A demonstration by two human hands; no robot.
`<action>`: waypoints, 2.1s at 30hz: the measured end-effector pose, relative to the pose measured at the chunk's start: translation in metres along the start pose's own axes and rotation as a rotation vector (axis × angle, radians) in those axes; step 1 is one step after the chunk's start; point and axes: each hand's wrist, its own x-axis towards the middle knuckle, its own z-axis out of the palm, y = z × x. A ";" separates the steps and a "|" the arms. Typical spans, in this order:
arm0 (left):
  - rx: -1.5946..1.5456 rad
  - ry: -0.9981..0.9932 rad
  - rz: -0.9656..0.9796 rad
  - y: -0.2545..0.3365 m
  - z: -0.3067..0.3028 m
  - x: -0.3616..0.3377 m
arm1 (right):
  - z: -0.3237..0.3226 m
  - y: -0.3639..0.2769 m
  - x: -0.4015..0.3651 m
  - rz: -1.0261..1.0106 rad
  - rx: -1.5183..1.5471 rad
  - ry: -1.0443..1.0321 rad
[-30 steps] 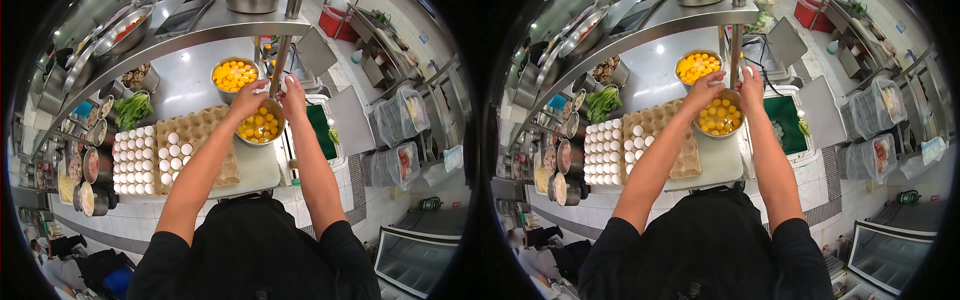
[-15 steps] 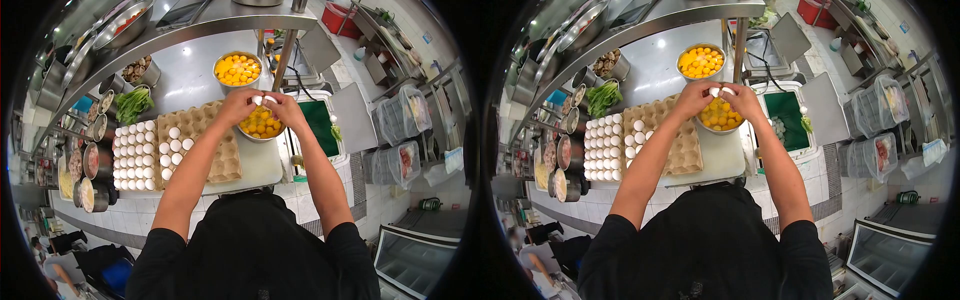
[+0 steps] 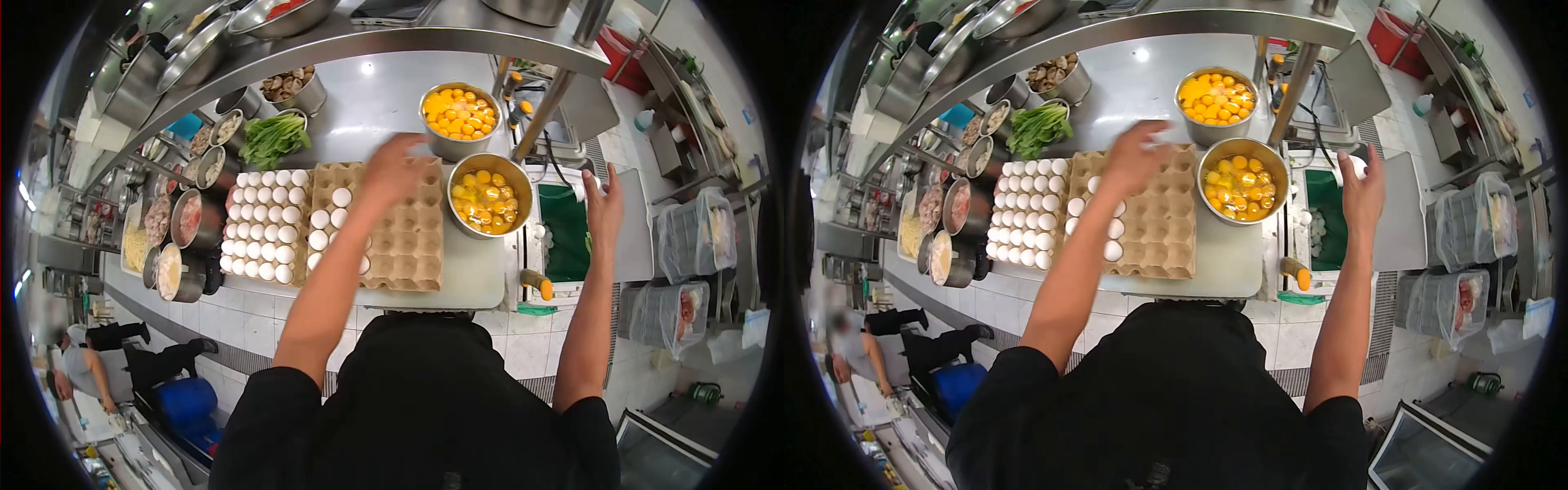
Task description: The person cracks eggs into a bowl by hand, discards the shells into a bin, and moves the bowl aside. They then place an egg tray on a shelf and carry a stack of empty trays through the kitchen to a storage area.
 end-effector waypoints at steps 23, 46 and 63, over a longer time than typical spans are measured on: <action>-0.675 0.435 -0.337 -0.156 -0.055 -0.062 | 0.140 -0.133 -0.214 -0.681 0.472 -0.519; -0.993 -0.008 -0.344 -0.026 0.024 -0.142 | 0.135 0.003 0.025 0.206 0.830 -0.308; -1.004 -0.083 -0.303 -0.016 0.038 -0.089 | 0.124 -0.012 0.028 0.461 0.841 -0.135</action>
